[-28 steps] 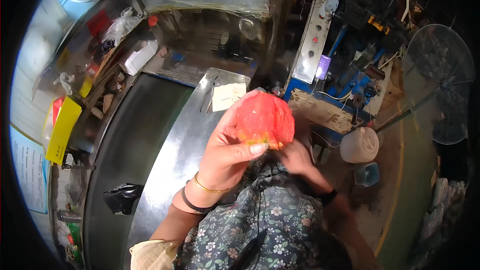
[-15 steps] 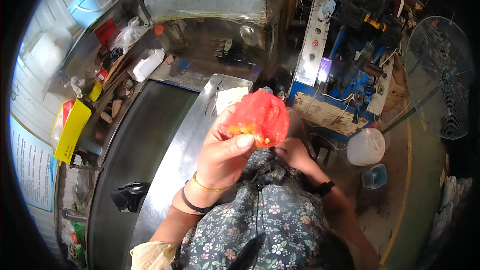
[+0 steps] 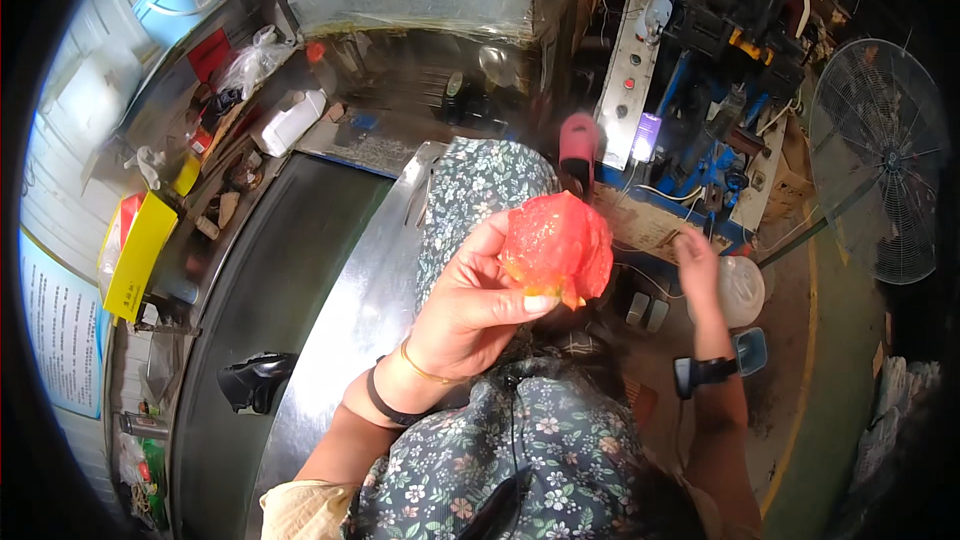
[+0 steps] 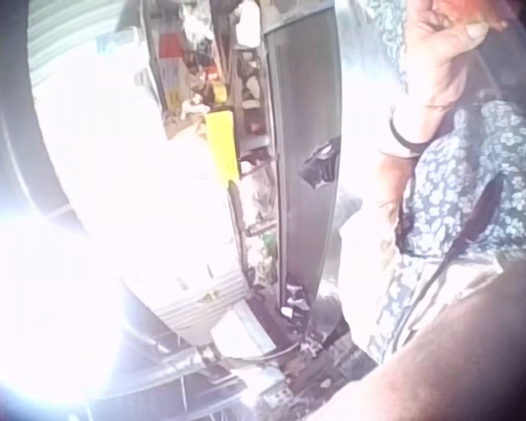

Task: The worker is seen applying adhesive to the soles and uppers of black dress shoes using a specialized application machine and checking the bond.

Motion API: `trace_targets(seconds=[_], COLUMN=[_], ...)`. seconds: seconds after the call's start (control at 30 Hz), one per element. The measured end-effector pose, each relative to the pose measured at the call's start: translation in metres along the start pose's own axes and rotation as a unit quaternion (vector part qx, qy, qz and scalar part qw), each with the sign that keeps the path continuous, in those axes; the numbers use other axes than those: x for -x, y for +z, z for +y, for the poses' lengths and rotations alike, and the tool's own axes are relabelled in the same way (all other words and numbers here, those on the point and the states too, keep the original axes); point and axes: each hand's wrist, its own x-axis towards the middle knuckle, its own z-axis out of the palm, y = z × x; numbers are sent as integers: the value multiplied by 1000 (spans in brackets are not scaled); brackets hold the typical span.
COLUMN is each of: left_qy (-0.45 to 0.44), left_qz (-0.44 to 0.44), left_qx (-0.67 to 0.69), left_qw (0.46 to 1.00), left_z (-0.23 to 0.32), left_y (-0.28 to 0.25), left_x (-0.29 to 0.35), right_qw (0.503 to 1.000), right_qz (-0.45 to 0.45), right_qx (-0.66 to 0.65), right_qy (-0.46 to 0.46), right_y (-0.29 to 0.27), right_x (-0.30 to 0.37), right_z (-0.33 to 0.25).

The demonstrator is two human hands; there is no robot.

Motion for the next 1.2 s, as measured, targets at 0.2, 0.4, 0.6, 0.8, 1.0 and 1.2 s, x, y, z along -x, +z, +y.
trace_targets(seconds=[0.2,0.4,0.6,0.8,1.0,1.2], left_qy=[-43,-132,-187,-175,-106,-60], left_qz=[-50,-163,-184,-238,-290,-254], left_qx=[54,97,134,270,315,377], left_qw=[996,973,956,916,897,889], left_z=[2,16,23,-32,-65,-42], left_y=[-4,4,10,-6,-50,-10], left_x=[-40,-90,-144,-182,-196,-213], right_qw=[967,969,935,925,923,908], right_qz=[105,1,34,86,103,114], right_qx=[228,119,145,183,196,181], right_qy=[54,217,321,323,315,361], right_y=[-76,-74,-46,-35,-33,-30], right_x=[-79,-129,-139,-134,-136,-135], right_z=[94,125,92,83,80,77])
